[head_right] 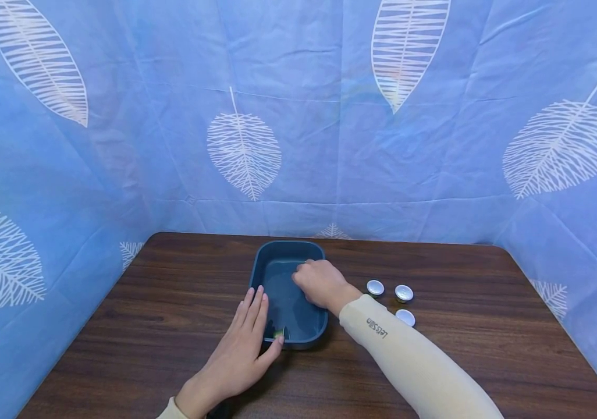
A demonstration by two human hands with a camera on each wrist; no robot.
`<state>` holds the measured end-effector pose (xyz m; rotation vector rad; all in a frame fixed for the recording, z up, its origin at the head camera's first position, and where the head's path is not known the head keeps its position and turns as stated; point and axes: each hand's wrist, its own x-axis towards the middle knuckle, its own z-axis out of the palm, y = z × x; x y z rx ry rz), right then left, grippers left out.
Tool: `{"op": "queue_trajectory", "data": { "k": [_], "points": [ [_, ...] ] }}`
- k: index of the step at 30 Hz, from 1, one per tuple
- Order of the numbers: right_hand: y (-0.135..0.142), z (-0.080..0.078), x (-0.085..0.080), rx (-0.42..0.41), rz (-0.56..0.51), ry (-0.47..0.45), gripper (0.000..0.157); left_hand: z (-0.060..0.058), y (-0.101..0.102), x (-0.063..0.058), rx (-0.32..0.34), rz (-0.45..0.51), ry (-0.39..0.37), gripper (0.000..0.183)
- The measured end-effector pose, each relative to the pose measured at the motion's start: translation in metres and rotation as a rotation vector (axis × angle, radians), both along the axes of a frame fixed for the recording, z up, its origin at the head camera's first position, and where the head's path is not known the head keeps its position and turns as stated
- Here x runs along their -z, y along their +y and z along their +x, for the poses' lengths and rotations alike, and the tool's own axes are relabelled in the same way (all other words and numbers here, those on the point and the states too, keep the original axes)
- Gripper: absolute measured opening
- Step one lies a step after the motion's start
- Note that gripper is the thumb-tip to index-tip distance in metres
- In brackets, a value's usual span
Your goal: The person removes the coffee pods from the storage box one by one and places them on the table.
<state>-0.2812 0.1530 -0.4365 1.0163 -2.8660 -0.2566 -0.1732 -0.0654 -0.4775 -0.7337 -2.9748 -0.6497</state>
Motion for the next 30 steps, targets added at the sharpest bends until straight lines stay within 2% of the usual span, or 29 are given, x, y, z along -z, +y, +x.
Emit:
{"op": "queue_trajectory", "data": {
  "k": [11, 20, 30],
  "points": [
    [0.0001, 0.0030, 0.0002, -0.055, -0.009, 0.081, 0.015, 0.0002, 0.0002, -0.0003, -0.002, -0.015, -0.001, 0.085],
    [0.0011, 0.0046, 0.0017, -0.091, -0.043, 0.108, 0.017, 0.0023, 0.0000, 0.0000, -0.004, -0.014, -0.005, 0.084],
    [0.0093, 0.0033, -0.0017, -0.155, -0.141, 0.248, 0.015, 0.0017, 0.0004, -0.0022, -0.011, -0.020, -0.018, 0.086]
  ]
}}
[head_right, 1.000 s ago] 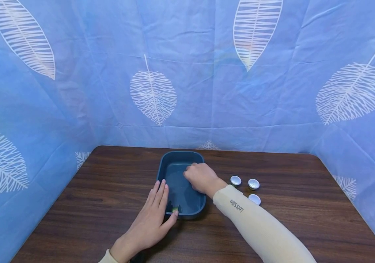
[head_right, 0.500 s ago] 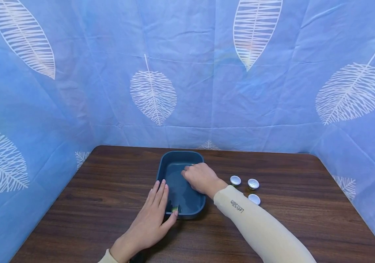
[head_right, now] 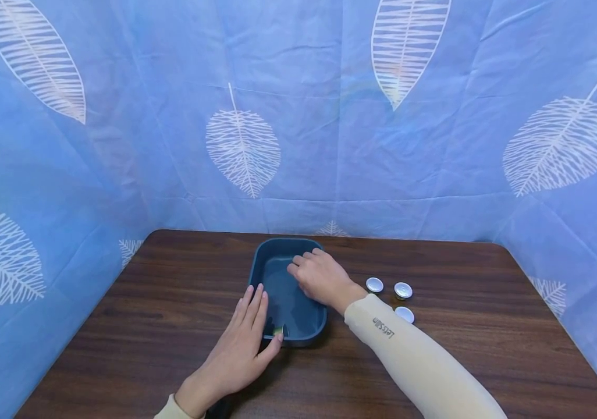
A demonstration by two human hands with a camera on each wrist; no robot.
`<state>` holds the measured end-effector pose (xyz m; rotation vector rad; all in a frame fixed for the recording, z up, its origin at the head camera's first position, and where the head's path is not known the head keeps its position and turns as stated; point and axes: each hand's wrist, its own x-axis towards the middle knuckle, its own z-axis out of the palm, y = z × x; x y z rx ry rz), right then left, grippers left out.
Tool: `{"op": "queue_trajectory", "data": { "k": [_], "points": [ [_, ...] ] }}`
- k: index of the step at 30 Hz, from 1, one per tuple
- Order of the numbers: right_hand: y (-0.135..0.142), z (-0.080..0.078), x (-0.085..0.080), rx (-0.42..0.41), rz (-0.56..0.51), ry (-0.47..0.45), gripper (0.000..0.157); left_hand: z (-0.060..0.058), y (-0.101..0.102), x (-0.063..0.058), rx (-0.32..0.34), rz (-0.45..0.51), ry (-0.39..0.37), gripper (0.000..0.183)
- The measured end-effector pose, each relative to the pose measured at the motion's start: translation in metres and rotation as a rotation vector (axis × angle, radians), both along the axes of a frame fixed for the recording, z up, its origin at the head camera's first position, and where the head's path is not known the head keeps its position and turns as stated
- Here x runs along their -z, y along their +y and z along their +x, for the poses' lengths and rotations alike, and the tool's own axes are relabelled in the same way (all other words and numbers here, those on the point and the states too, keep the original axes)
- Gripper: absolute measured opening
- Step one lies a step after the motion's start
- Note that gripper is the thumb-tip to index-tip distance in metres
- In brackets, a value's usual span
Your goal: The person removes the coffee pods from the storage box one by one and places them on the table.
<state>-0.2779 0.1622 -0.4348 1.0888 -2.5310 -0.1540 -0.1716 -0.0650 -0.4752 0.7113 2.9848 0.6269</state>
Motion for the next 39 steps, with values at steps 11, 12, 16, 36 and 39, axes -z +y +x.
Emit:
{"op": "queue_trajectory", "data": {
  "k": [11, 12, 16, 36, 39],
  "points": [
    [0.010, 0.005, -0.012, -0.019, -0.147, 0.100, 0.015, -0.001, 0.002, -0.001, 0.003, 0.001, 0.007, 0.086],
    [0.011, 0.005, -0.012, -0.018, -0.148, 0.100, 0.014, -0.001, 0.002, -0.001, 0.002, 0.002, 0.008, 0.086],
    [0.016, 0.006, -0.011, -0.021, -0.150, 0.101, 0.012, -0.001, 0.003, -0.001, 0.000, 0.001, 0.009, 0.086],
    [0.043, 0.012, -0.014, -0.044, -0.374, 0.203, 0.015, 0.002, 0.005, 0.001, 0.015, 0.011, 0.018, 0.085],
    [0.046, 0.011, -0.015, -0.044, -0.406, 0.209, 0.015, 0.004, 0.003, 0.003, 0.001, 0.010, 0.016, 0.085]
  ]
}}
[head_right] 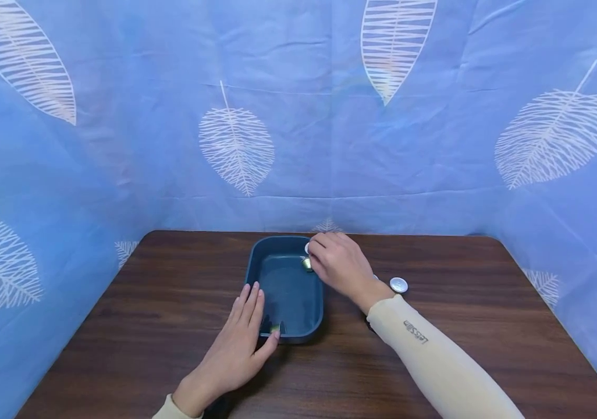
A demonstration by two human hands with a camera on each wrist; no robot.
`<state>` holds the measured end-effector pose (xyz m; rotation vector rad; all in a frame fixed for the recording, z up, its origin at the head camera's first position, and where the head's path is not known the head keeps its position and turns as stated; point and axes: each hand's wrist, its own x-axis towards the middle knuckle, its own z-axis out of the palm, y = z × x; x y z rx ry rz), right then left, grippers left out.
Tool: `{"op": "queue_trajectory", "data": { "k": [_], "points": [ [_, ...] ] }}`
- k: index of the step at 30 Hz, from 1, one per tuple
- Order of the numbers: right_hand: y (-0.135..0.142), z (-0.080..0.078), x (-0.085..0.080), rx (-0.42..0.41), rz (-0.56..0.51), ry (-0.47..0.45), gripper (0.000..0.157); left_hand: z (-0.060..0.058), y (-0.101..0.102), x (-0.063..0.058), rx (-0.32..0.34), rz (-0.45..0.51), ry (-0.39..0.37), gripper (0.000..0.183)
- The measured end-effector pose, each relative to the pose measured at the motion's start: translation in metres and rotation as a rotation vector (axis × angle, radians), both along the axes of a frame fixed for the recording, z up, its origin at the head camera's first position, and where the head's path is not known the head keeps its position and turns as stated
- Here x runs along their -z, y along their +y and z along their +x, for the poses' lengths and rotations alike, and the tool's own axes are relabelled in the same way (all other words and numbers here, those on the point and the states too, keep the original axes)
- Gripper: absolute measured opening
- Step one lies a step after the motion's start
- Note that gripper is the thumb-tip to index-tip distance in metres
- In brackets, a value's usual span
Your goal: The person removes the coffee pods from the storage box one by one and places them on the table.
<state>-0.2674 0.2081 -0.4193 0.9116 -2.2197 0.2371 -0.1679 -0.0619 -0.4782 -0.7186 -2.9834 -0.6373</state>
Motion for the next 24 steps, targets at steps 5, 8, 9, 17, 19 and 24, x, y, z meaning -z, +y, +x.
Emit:
{"op": "queue_trajectory", "data": {
  "k": [5, 8, 9, 17, 19, 24],
  "points": [
    [0.008, -0.003, -0.002, 0.034, -0.048, 0.014, 0.014, 0.000, -0.003, 0.003, -0.009, -0.004, 0.000, 0.086],
    [0.017, -0.004, -0.001, 0.061, -0.081, 0.014, 0.016, 0.000, -0.003, 0.004, -0.007, -0.003, 0.000, 0.085],
    [0.020, -0.004, -0.001, 0.072, -0.090, 0.011, 0.017, 0.000, -0.004, 0.004, -0.010, -0.002, 0.000, 0.085],
    [0.044, -0.006, 0.009, 0.156, -0.167, -0.050, 0.018, -0.001, -0.003, 0.003, -0.017, -0.004, 0.005, 0.085],
    [0.050, -0.006, 0.010, 0.182, -0.176, -0.063, 0.018, -0.001, -0.002, 0.003, -0.013, -0.004, 0.013, 0.085],
    [0.063, -0.006, 0.012, 0.236, -0.187, -0.083, 0.019, -0.003, -0.001, 0.003, -0.007, -0.003, 0.024, 0.085]
  ]
}}
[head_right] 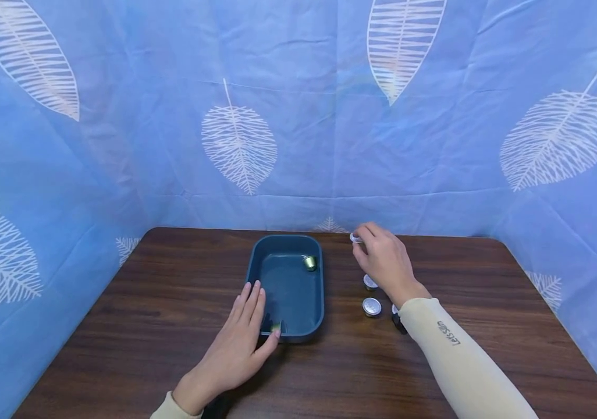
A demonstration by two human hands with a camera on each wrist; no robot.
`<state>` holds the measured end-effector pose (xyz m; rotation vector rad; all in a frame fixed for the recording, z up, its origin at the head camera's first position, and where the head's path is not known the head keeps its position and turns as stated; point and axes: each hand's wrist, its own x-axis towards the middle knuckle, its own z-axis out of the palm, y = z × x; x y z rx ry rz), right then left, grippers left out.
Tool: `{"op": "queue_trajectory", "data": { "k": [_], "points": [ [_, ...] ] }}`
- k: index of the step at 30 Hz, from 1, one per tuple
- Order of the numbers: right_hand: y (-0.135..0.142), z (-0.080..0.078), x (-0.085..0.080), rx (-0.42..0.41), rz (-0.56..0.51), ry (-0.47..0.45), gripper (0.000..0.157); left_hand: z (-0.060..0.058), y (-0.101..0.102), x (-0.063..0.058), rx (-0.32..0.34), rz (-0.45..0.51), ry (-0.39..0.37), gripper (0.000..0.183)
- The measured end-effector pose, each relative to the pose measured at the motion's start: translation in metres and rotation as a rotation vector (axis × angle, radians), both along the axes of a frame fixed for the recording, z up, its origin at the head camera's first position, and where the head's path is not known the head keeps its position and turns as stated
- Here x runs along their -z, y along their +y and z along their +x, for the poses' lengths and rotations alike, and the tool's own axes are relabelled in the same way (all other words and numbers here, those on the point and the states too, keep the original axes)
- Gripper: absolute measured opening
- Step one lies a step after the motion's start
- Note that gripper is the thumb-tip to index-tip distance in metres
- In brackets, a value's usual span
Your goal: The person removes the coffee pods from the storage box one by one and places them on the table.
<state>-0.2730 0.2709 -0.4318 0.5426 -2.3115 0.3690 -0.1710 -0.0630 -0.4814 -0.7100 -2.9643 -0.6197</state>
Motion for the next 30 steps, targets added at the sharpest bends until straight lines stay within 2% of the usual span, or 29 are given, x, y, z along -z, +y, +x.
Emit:
{"op": "queue_trajectory", "data": {
  "k": [8, 14, 19, 26, 30],
  "points": [
    [0.011, 0.005, 0.010, 0.039, 0.002, -0.046, 0.016, 0.001, -0.001, -0.001, -0.002, 0.001, -0.004, 0.084],
    [0.018, 0.013, 0.018, 0.081, -0.020, -0.130, 0.013, 0.003, -0.001, 0.000, -0.010, -0.010, -0.014, 0.084],
    [0.023, 0.019, 0.016, 0.124, -0.024, -0.248, 0.009, 0.003, -0.001, -0.001, -0.006, -0.011, -0.010, 0.084],
    [0.024, 0.018, 0.006, 0.156, -0.005, -0.488, 0.011, 0.002, -0.001, -0.002, -0.009, -0.015, -0.014, 0.084],
    [0.025, 0.017, 0.005, 0.176, 0.037, -0.535, 0.012, 0.001, 0.001, -0.002, -0.007, -0.017, -0.020, 0.085]
  ]
}}
